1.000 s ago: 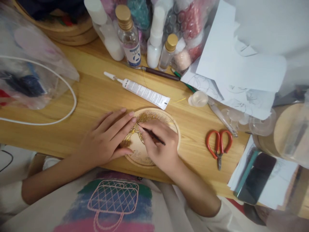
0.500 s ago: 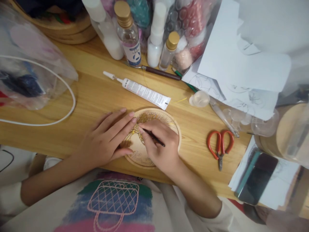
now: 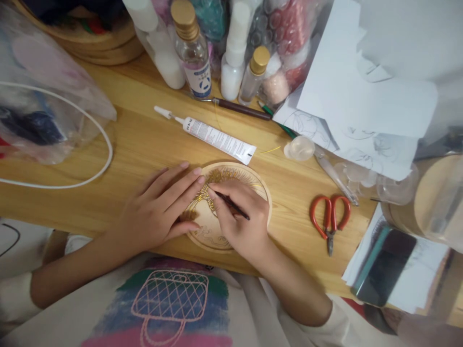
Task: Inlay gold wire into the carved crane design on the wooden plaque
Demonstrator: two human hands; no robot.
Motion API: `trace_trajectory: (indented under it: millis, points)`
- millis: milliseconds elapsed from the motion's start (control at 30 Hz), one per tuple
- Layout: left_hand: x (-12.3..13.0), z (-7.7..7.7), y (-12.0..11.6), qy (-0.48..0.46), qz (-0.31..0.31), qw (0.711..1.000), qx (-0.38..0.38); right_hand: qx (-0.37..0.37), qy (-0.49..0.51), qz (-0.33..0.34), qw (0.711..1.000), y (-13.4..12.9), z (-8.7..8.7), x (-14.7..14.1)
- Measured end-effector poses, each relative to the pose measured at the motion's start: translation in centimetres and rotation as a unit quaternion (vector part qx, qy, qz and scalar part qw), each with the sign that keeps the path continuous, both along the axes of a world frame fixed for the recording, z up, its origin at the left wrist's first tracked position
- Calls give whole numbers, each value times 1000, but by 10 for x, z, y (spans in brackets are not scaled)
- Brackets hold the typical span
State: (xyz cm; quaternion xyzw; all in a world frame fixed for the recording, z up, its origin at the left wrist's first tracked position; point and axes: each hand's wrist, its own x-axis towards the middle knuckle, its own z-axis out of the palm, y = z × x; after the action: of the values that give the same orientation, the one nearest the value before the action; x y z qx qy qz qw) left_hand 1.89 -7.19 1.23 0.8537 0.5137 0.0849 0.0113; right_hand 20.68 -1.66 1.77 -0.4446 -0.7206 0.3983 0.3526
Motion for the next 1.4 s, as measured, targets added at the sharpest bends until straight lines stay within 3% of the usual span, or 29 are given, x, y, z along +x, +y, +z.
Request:
trace_trajectory:
  millis: [433,867,1233,1400]
  points:
    - [0,-2,-1,-21,0,1000,-5,-4,0,6,1000,1,0,-1]
    - [1,-3,0,-18,4,1000,0,-69,-1,-28,997,3,3,-4]
    - [0,-3,0,-39,6,999,-15,53,-30,29,998,-2,-2,-2]
    - [1,-3,1,-22,3,1000,1,46,-26,22,998,-2,-2,-3]
